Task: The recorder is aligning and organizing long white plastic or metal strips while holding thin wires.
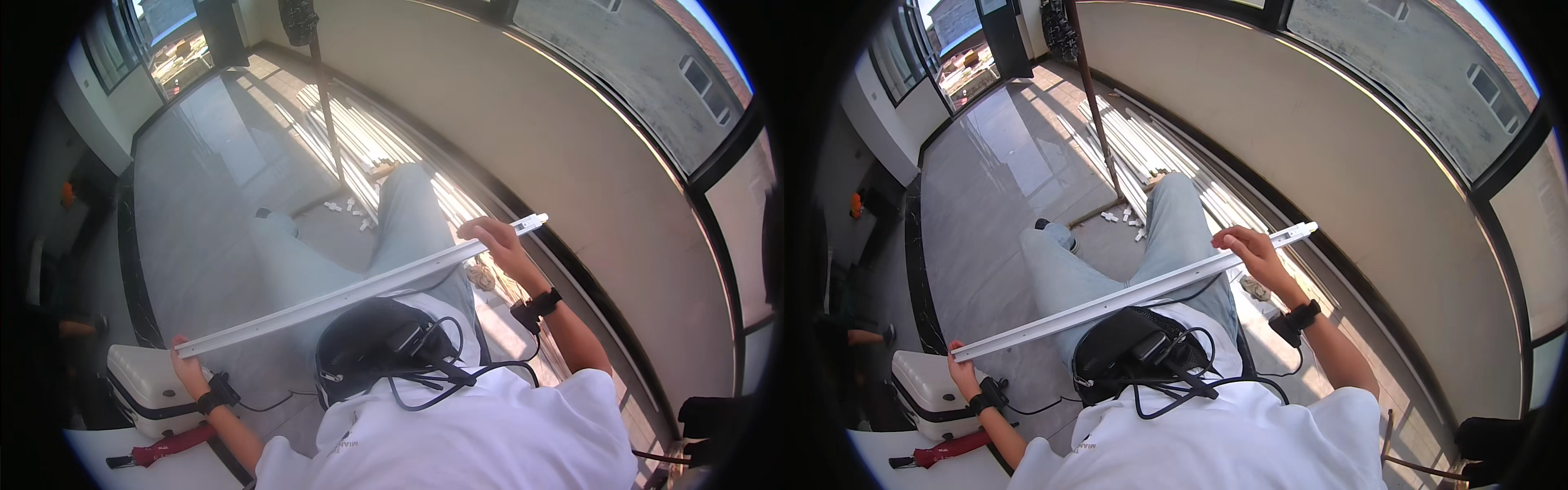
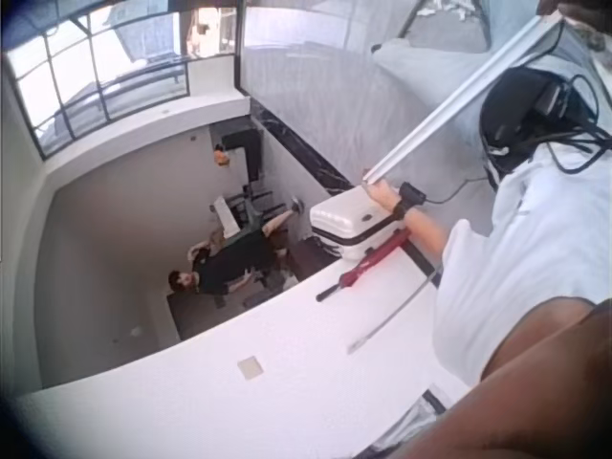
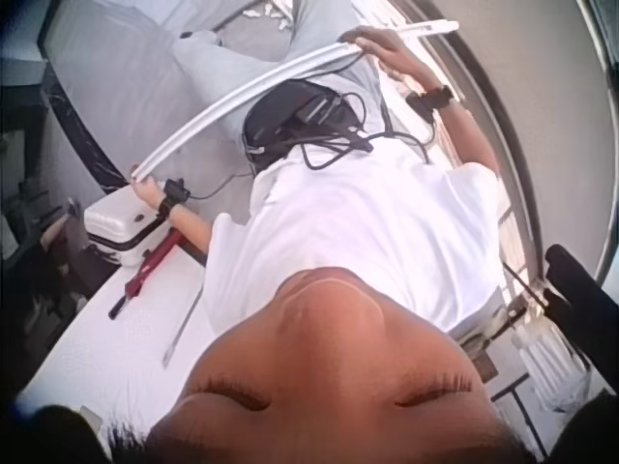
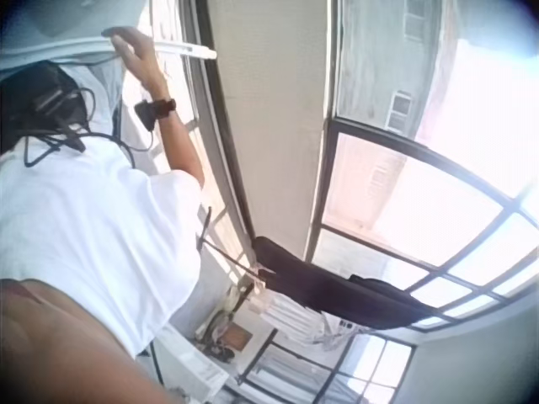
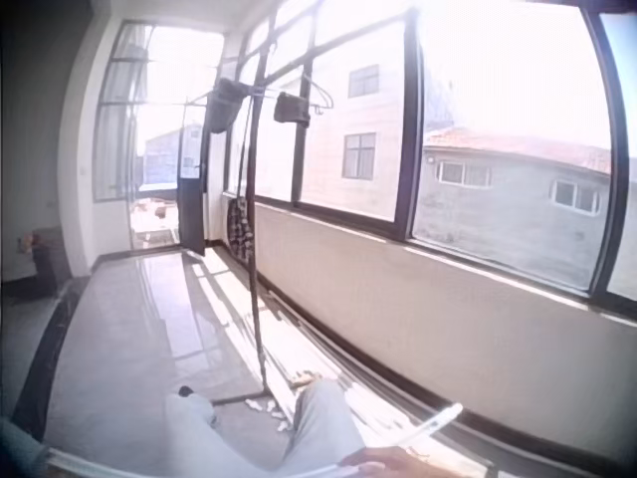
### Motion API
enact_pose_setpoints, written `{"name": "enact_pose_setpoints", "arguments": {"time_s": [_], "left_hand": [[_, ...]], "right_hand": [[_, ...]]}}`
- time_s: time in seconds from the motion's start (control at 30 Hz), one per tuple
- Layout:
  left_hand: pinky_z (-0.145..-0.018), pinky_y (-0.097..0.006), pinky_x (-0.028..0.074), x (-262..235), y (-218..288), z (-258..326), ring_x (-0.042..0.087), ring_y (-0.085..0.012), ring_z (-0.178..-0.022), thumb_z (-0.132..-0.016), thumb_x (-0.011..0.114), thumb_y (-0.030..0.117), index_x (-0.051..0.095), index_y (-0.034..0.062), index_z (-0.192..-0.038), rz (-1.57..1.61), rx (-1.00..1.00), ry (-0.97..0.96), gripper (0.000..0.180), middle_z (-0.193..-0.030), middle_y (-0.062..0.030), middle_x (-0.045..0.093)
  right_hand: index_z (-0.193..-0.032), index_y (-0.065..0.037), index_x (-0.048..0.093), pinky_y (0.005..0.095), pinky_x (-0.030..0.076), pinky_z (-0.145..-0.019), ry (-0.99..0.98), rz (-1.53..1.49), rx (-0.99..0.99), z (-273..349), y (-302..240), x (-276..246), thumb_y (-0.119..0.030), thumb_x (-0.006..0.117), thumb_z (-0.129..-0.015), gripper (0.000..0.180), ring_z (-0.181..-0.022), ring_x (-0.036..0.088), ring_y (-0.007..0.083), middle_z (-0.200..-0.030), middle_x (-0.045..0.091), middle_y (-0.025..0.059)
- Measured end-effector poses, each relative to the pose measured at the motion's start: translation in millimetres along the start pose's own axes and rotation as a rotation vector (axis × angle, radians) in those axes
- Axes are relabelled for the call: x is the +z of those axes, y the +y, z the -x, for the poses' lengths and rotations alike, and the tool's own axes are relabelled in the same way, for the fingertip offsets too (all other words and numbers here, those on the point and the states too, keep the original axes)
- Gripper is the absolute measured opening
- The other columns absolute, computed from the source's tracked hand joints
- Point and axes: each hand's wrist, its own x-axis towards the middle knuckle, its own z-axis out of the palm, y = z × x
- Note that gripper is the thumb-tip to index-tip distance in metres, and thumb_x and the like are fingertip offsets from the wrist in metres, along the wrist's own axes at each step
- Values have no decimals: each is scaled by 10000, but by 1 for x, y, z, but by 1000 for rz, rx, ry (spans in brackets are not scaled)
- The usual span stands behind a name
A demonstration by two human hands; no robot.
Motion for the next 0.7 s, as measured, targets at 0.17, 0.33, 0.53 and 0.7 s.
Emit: {"name": "enact_pose_setpoints", "arguments": {"time_s": [0.17, 0.33, 0.53, 0.7], "left_hand": [[-979, -282, 465, -16, -50, 41, 578, -194, -1044, -936, 426, -37, 492, -100, -1175, -1150, 413, -307, 255, -1136, -140, 574], [-799, -278, 500, 7, -15, -2, 535, -166, -843, -989, 436, 116, 502, -23, -969, -136, 49, -162, 156, -870, -57, 491], [-804, -310, 493, 0, -15, -2, 518, -186, -851, -993, 371, 125, 475, 16, -973, -722, 425, -62, 152, -904, -81, 489], [-789, -318, 494, 32, -43, 2, 525, -201, -802, -926, 447, 63, 489, -3, -947, -346, 323, 232, 81, -884, -85, 509]], "right_hand": [[-1043, 17, 604, 271, 460, -834, 847, 180, -68, 57, 37, -159, -208, 524, -985, 245, -872, 585, 131, -909, 629, 67], [-1083, 4, 556, 318, 485, -857, 1051, -237, 332, 70, 158, -175, -281, 526, -982, 304, -891, 587, 178, -960, 600, 83], [-1126, 49, 496, 507, 456, -974, 903, -768, 213, 45, 170, -139, -275, 385, -1031, 355, -1054, 595, 323, -1110, 590, 197], [-1082, 79, 516, 415, 564, -850, 1067, -629, 280, 45, 144, -143, -261, 374, -1036, 371, -932, 670, 323, -1026, 648, 223]]}}
